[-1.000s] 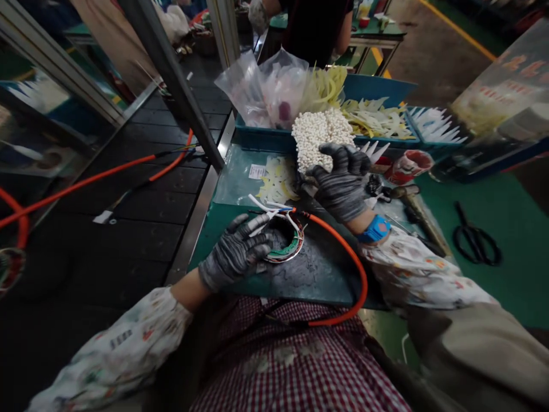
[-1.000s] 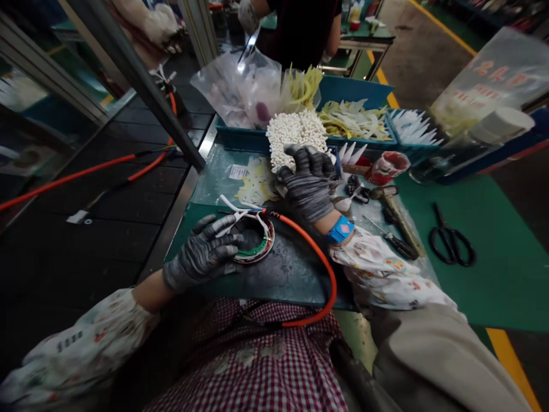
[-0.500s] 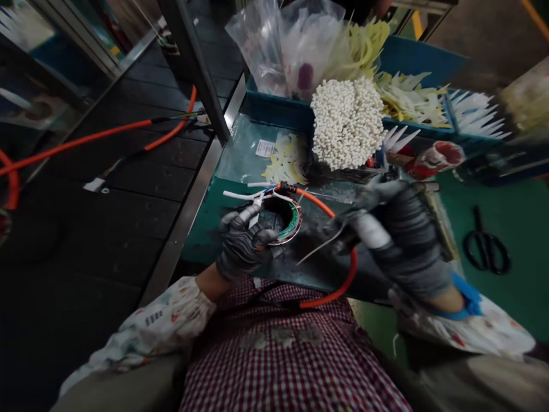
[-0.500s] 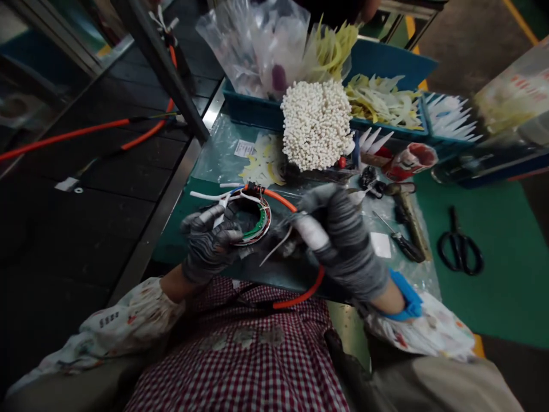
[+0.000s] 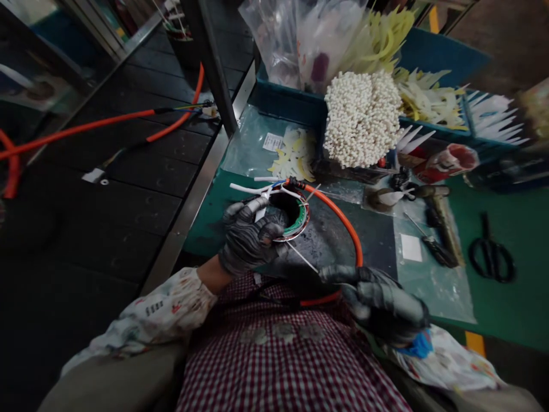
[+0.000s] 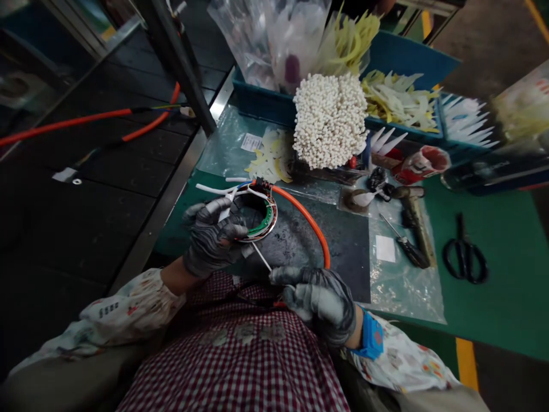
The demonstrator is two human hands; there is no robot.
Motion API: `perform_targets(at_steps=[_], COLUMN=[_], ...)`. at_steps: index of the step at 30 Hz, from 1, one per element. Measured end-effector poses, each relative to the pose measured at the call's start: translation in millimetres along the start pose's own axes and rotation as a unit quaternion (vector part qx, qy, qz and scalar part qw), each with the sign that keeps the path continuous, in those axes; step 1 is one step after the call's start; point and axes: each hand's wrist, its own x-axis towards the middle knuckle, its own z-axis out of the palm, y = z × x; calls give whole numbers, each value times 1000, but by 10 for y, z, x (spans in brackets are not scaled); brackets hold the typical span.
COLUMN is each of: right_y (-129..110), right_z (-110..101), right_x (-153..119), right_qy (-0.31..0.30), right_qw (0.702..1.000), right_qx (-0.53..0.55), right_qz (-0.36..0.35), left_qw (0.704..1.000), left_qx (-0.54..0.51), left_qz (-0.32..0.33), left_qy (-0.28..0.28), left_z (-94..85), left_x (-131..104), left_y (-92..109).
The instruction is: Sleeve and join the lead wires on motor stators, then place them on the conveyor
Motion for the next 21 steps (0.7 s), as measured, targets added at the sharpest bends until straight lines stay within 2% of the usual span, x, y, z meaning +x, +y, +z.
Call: perform_targets(at_steps=[2, 4, 6, 8, 11, 14, 16, 21], right_y=[-50, -74, -60, -24, -7, -81, -149, -246], right_z=[-7, 31, 91, 132, 120, 89, 90, 56], right_x=[-12, 77, 264, 515, 879, 1122, 1218, 1307], right_qy=[-40, -32, 8, 72, 125, 114, 75, 30], right_qw=[998, 999, 985, 954, 933, 920, 924, 966], right_qx=[30, -23, -134, -222, -266, -302, -290, -93], right_qz=[38, -11, -109, -189, -209, -222, -239, -241], left_qw=[1000, 999, 997, 995, 993, 990, 990, 994], left_qx=[-21, -51, -73, -83, -100, -131, -129, -85], left_qz=[2, 12, 30, 53, 61, 44, 46, 68], left_qy=[1, 9, 19, 20, -10, -33, -23, 31], left_z=[3, 4, 0, -14, -44, -60, -58, -45], left_x=[-11, -10, 2, 24, 56, 71, 78, 102], left_y=[-27, -57, -92, -130, -181, -207, -207, -181])
